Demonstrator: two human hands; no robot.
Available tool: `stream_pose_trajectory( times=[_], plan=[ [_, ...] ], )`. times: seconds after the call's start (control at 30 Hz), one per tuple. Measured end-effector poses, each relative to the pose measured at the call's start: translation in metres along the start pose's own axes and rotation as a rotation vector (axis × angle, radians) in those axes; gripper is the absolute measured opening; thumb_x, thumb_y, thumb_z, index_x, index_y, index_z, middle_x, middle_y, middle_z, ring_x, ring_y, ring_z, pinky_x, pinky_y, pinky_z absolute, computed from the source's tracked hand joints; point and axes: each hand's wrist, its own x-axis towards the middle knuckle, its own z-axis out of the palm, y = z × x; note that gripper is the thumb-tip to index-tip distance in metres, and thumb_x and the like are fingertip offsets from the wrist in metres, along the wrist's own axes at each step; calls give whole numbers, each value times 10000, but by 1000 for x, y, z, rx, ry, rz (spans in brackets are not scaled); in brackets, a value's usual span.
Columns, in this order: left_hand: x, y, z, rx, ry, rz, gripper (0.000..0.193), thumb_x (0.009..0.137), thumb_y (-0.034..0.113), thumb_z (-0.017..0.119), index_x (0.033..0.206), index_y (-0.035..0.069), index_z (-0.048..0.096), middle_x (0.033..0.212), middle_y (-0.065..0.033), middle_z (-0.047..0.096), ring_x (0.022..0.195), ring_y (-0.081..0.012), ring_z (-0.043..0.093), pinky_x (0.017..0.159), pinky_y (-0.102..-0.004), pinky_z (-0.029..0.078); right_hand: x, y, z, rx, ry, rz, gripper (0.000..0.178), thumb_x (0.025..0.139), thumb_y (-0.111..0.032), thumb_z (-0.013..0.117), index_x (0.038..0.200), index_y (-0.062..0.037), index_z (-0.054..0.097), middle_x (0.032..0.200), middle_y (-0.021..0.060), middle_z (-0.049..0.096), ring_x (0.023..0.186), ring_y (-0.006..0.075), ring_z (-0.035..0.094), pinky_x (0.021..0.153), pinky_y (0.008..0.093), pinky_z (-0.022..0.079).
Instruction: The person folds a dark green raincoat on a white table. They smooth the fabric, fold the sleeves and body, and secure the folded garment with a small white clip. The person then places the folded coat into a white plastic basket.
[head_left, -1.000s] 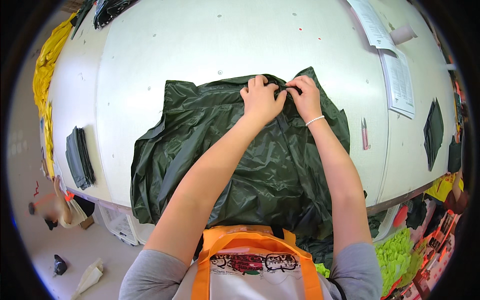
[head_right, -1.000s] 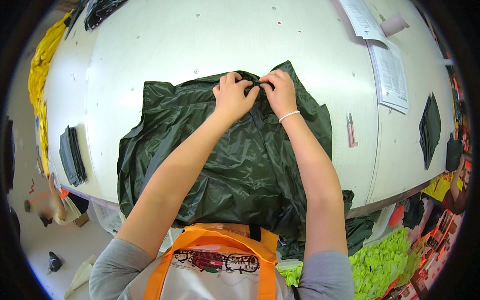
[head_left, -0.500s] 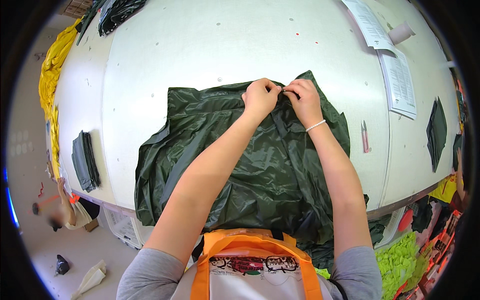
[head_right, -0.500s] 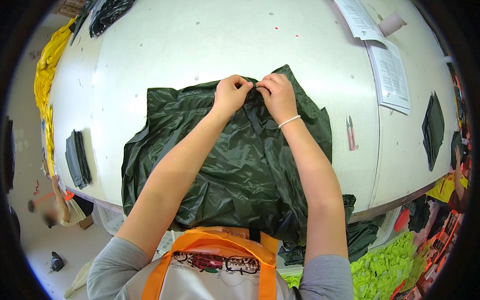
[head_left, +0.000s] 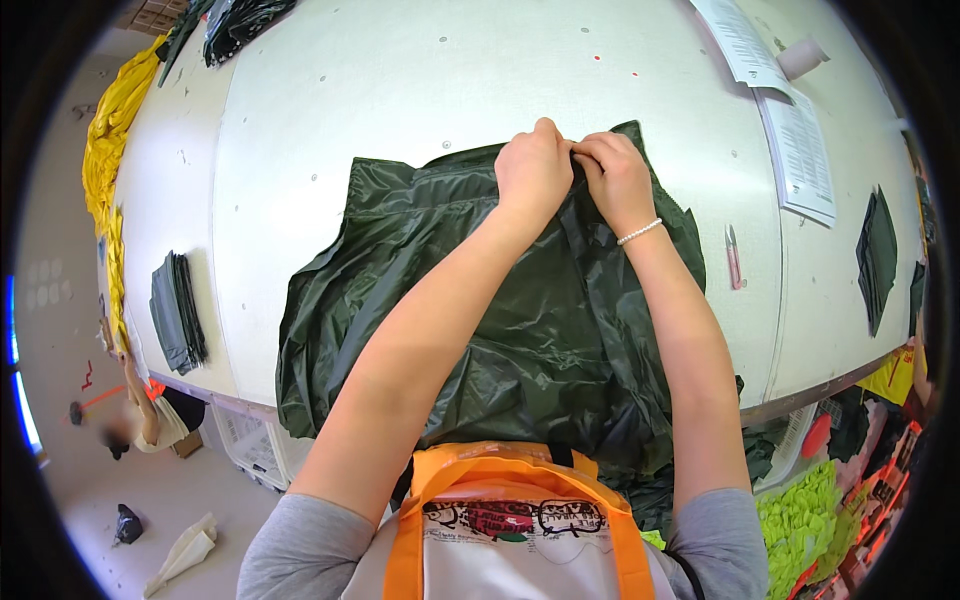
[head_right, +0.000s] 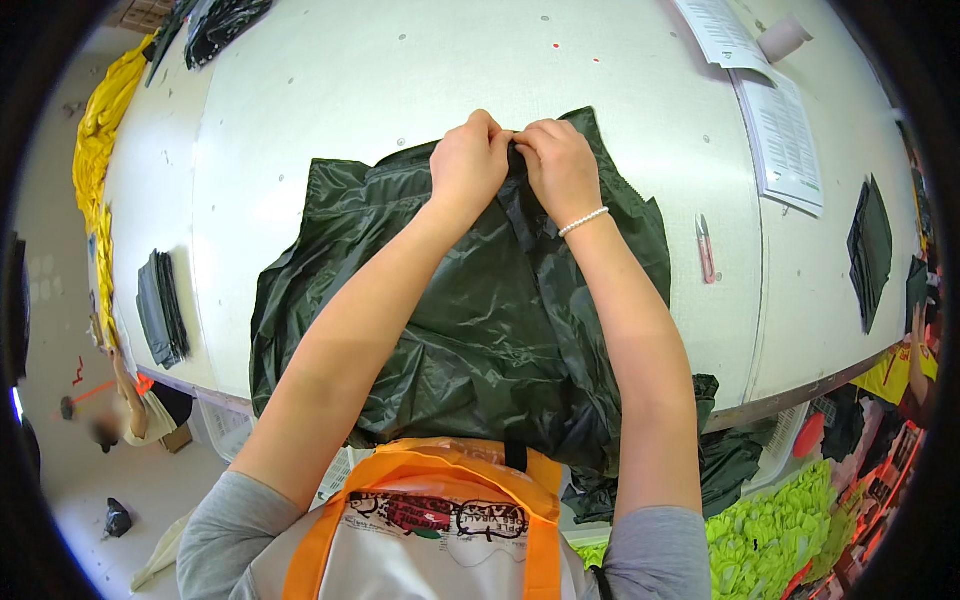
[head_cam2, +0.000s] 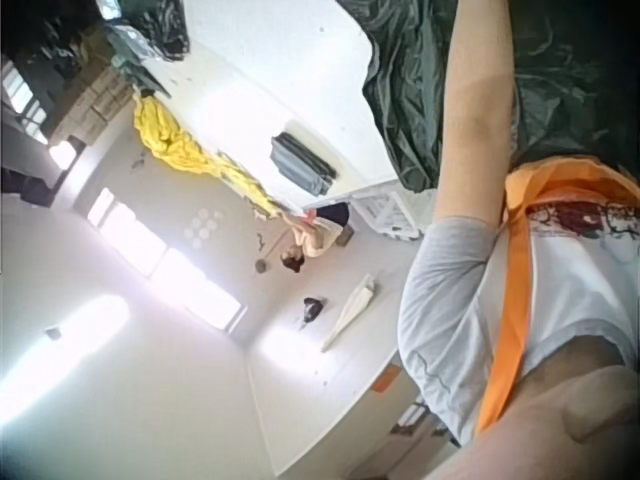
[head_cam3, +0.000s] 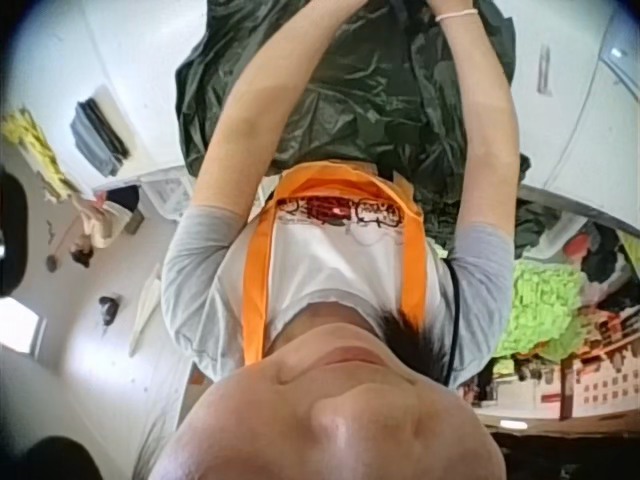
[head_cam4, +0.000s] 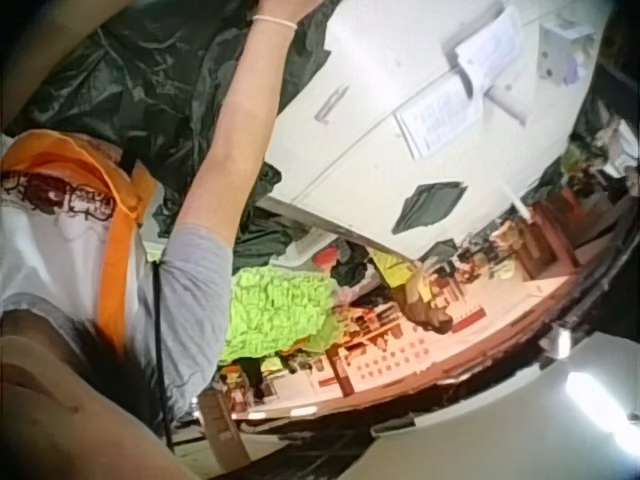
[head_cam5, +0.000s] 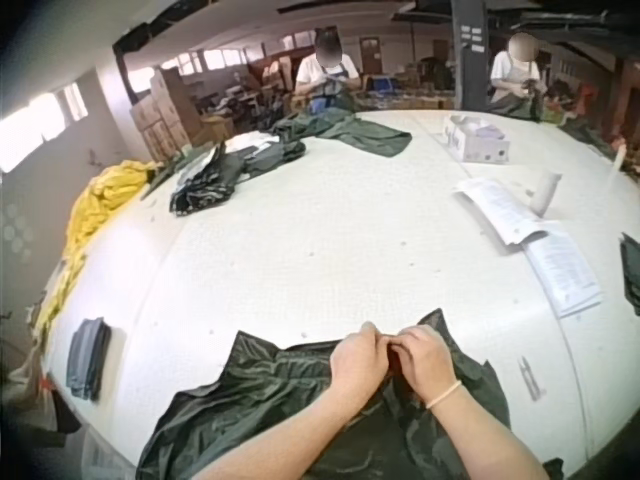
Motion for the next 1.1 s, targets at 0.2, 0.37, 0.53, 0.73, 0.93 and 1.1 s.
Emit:
stream_pose_trajectory(
  times=[0.2, 0.37, 0.53, 0.73, 0.93, 1.1],
  plan=[
    [-1, -25, 5, 45, 82, -112, 205, 828, 209, 630, 801, 10, 589, 741, -192, 636, 743, -368, 621, 677, -435, 488, -6, 11, -5, -88, -67, -18, 31, 787, -68, 643, 811, -53, 630, 840, 68, 611, 845, 253, 574, 748, 347, 468],
    [-10, -90, -33, 152, 155, -245, 152, 814, 140, 627, 785, -6, 595, 782, -211, 640, 797, -395, 618, 700, -480, 483, -19, 23, -18, -89, -26, 76, 30, 802, -75, 630, 806, -45, 630, 831, 77, 614, 841, 267, 574, 747, 359, 473],
    [-38, -164, -54, 63, 216, -327, 189, 811, 186, 660, 785, 7, 604, 723, -179, 632, 719, -367, 617, 667, -438, 479, -30, 30, -12, -81, -81, 108, 28, 794, -61, 635, 814, -42, 633, 836, 89, 616, 834, 276, 580, 736, 367, 478],
    [-54, -164, -99, 22, 372, -55, 263, 806, 193, 692, 1001, 39, 606, 938, -139, 649, 884, -307, 601, 809, -388, 470, -51, 73, -41, -93, 27, 284, 141, 826, -79, 623, 961, -42, 642, 1007, 137, 634, 996, 308, 581, 895, 368, 455],
    [-97, -239, -139, 59, 17, -444, 794, 608, 464, 806, 1199, -10, 570, 1129, -162, 626, 1062, -310, 587, 911, -376, 459, -177, 164, -148, -675, -195, 761, 460, 828, -254, 662, 1175, 34, 568, 1120, 253, 569, 1073, 361, 530, 931, 423, 422],
    [-103, -233, -121, -201, 81, -380, 407, 730, 309, 749, 954, -25, 688, 858, -125, 694, 770, -222, 655, 720, -314, 501, -215, 170, -141, -483, -72, 647, 361, 835, -193, 654, 1088, 44, 553, 969, 216, 580, 864, 331, 569, 797, 408, 462]
  ],
)
